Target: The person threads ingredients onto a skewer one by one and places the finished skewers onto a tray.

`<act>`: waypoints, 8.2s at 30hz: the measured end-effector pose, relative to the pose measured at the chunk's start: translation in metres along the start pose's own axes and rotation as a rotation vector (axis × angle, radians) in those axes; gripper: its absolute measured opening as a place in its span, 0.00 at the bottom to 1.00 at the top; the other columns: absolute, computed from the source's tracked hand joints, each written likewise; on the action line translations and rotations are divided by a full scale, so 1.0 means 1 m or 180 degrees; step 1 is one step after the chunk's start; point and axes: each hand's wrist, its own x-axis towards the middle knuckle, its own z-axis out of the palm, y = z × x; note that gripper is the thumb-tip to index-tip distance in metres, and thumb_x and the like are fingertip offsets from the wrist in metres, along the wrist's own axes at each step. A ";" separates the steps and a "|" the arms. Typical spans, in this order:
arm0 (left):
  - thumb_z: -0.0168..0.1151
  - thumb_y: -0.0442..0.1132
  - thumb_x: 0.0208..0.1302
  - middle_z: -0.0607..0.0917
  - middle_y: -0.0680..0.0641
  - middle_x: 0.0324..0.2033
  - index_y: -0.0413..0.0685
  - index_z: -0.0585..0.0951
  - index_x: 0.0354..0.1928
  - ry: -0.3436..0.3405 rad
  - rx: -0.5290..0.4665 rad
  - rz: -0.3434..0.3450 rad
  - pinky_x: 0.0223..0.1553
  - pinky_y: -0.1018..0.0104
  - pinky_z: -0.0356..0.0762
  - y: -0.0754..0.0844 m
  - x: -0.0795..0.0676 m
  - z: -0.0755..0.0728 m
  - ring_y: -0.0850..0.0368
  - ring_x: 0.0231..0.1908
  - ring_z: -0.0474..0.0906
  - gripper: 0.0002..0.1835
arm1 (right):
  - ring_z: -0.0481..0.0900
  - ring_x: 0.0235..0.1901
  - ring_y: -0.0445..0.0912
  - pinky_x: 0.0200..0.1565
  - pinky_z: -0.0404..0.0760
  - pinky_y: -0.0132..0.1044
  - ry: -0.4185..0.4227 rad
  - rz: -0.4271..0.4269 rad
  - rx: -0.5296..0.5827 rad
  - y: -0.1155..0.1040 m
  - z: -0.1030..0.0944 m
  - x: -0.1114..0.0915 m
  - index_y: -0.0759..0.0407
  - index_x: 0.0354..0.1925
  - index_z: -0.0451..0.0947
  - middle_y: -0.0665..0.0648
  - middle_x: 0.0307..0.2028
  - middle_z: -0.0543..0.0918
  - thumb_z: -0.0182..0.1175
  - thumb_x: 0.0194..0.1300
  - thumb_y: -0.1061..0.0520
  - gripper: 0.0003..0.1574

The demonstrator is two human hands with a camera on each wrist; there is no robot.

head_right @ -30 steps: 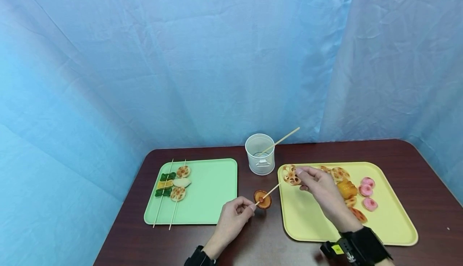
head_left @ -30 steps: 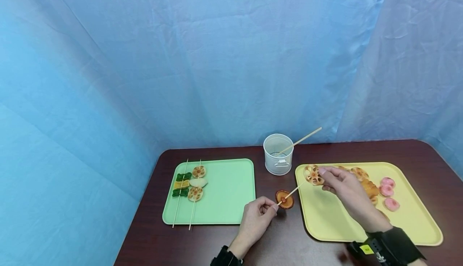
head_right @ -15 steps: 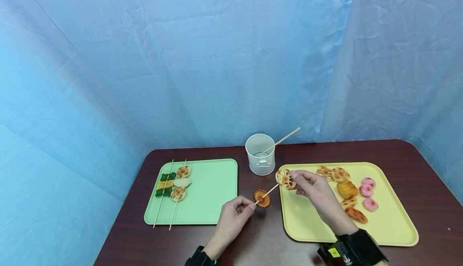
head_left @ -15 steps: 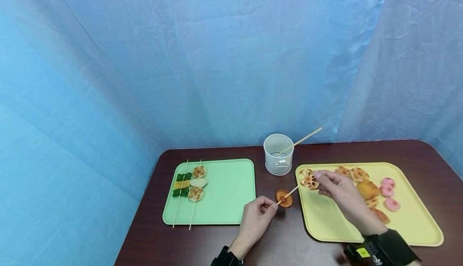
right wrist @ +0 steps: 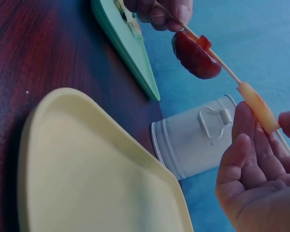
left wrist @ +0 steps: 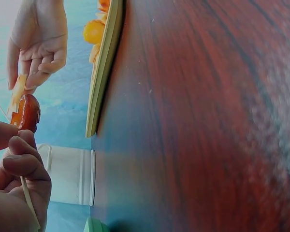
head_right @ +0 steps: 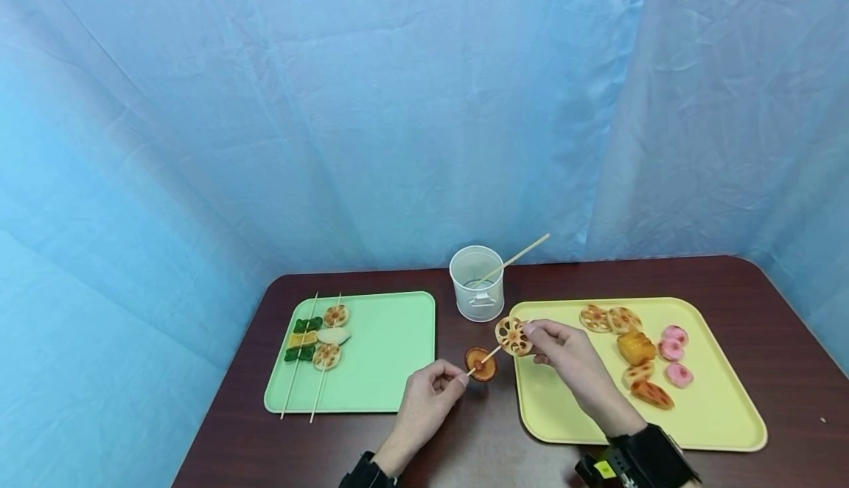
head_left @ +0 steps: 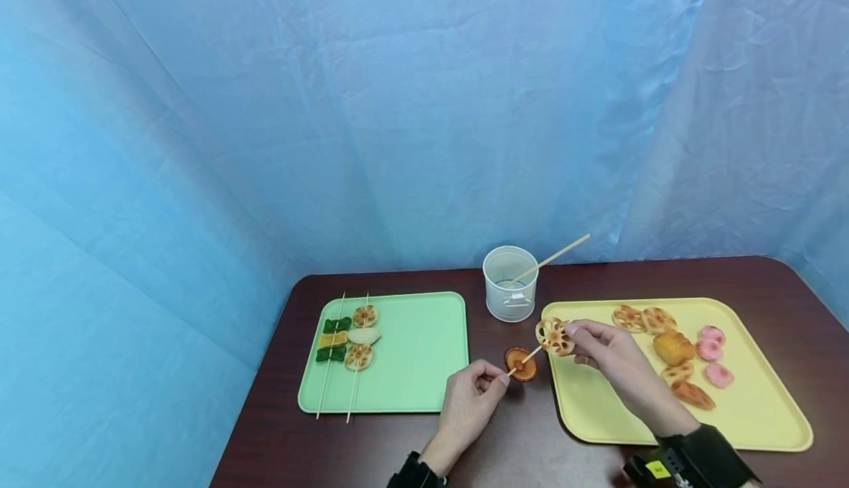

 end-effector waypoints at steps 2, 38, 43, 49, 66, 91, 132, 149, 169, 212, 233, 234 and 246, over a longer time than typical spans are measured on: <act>0.68 0.36 0.65 0.80 0.59 0.22 0.46 0.86 0.32 -0.0007 -0.0006 -0.0016 0.22 0.75 0.67 0.000 0.000 0.000 0.69 0.19 0.70 0.04 | 0.80 0.41 0.40 0.47 0.83 0.36 0.0013 0.0042 0.0003 0.001 0.002 0.000 0.75 0.63 0.73 0.52 0.49 0.79 0.55 0.80 0.48 0.31; 0.68 0.36 0.65 0.80 0.59 0.23 0.46 0.87 0.33 0.0049 -0.0012 -0.0077 0.23 0.75 0.68 0.000 0.000 -0.006 0.69 0.20 0.71 0.03 | 0.86 0.43 0.39 0.45 0.83 0.36 0.0152 -0.0597 -0.0887 -0.006 -0.034 0.008 0.71 0.63 0.76 0.61 0.48 0.88 0.52 0.82 0.47 0.29; 0.69 0.36 0.65 0.81 0.58 0.23 0.46 0.87 0.33 0.0077 -0.0026 -0.0076 0.24 0.75 0.68 0.000 -0.001 -0.008 0.69 0.20 0.71 0.03 | 0.86 0.43 0.37 0.44 0.83 0.33 0.0270 -0.0646 -0.1528 -0.014 -0.060 0.014 0.66 0.64 0.77 0.64 0.49 0.87 0.50 0.82 0.44 0.29; 0.68 0.36 0.66 0.80 0.58 0.22 0.46 0.87 0.33 0.0094 -0.0017 -0.0099 0.23 0.75 0.68 -0.002 -0.001 -0.010 0.68 0.20 0.71 0.03 | 0.85 0.48 0.60 0.40 0.82 0.43 0.0348 -0.0741 -0.2348 -0.017 -0.082 0.023 0.63 0.60 0.80 0.64 0.49 0.87 0.52 0.81 0.45 0.26; 0.67 0.37 0.66 0.79 0.60 0.21 0.48 0.87 0.34 0.0065 0.0035 -0.0237 0.23 0.75 0.67 -0.004 0.000 -0.009 0.68 0.20 0.71 0.03 | 0.84 0.38 0.63 0.33 0.79 0.56 0.0120 -0.0816 -0.3819 -0.003 -0.106 0.049 0.68 0.50 0.85 0.65 0.41 0.87 0.67 0.68 0.56 0.18; 0.68 0.37 0.66 0.79 0.60 0.21 0.49 0.87 0.33 0.0057 0.0003 -0.0187 0.22 0.75 0.67 -0.007 -0.002 -0.008 0.68 0.19 0.71 0.04 | 0.69 0.31 0.55 0.34 0.60 0.51 -0.0136 -0.0436 -0.3974 0.001 -0.100 0.056 0.51 0.24 0.70 0.51 0.23 0.71 0.67 0.68 0.49 0.20; 0.67 0.37 0.67 0.80 0.60 0.22 0.45 0.87 0.34 0.0045 -0.0014 -0.0185 0.23 0.75 0.68 -0.005 -0.003 -0.008 0.68 0.20 0.71 0.04 | 0.86 0.41 0.56 0.33 0.80 0.35 0.0560 -0.1017 -0.2471 -0.016 -0.071 0.016 0.61 0.51 0.81 0.57 0.41 0.87 0.65 0.74 0.51 0.17; 0.68 0.37 0.66 0.80 0.60 0.22 0.48 0.87 0.33 0.0028 -0.0036 -0.0208 0.23 0.75 0.68 -0.004 -0.002 -0.008 0.68 0.19 0.71 0.03 | 0.85 0.42 0.38 0.46 0.84 0.32 0.0438 -0.0176 -0.0396 -0.017 -0.056 0.013 0.71 0.69 0.66 0.42 0.45 0.86 0.58 0.77 0.41 0.41; 0.67 0.36 0.66 0.80 0.60 0.23 0.46 0.87 0.33 -0.0049 -0.0092 -0.0196 0.22 0.75 0.67 -0.002 -0.002 -0.010 0.69 0.19 0.70 0.03 | 0.85 0.42 0.36 0.47 0.83 0.30 0.0389 -0.0195 -0.0168 -0.022 -0.042 0.017 0.75 0.69 0.65 0.38 0.44 0.85 0.58 0.78 0.44 0.39; 0.67 0.33 0.66 0.83 0.61 0.26 0.48 0.90 0.39 -0.0020 0.0253 0.0139 0.27 0.75 0.72 -0.005 -0.001 -0.010 0.72 0.23 0.73 0.05 | 0.84 0.42 0.43 0.49 0.84 0.41 0.0050 0.0005 -0.0223 -0.017 -0.016 0.014 0.72 0.62 0.74 0.49 0.46 0.85 0.62 0.76 0.46 0.32; 0.68 0.36 0.65 0.81 0.61 0.23 0.51 0.85 0.31 0.0111 0.0127 -0.0155 0.25 0.75 0.72 -0.002 0.000 -0.007 0.69 0.22 0.74 0.04 | 0.84 0.41 0.44 0.50 0.85 0.45 -0.0031 -0.0131 -0.0084 -0.010 -0.005 0.013 0.72 0.50 0.77 0.53 0.41 0.86 0.63 0.75 0.51 0.22; 0.68 0.36 0.65 0.81 0.61 0.23 0.51 0.85 0.31 0.0108 0.0128 -0.0161 0.25 0.75 0.72 -0.002 0.000 -0.007 0.69 0.22 0.74 0.04 | 0.84 0.41 0.44 0.49 0.85 0.44 -0.0019 -0.0132 -0.0088 -0.011 -0.005 0.013 0.71 0.49 0.78 0.52 0.41 0.86 0.63 0.75 0.51 0.22; 0.73 0.36 0.63 0.82 0.63 0.24 0.52 0.88 0.31 0.0197 0.1078 0.0223 0.29 0.73 0.70 -0.001 0.001 -0.013 0.72 0.25 0.74 0.04 | 0.85 0.42 0.45 0.50 0.84 0.45 -0.0054 -0.0097 -0.0206 -0.017 -0.003 0.011 0.71 0.52 0.79 0.56 0.43 0.86 0.63 0.75 0.49 0.25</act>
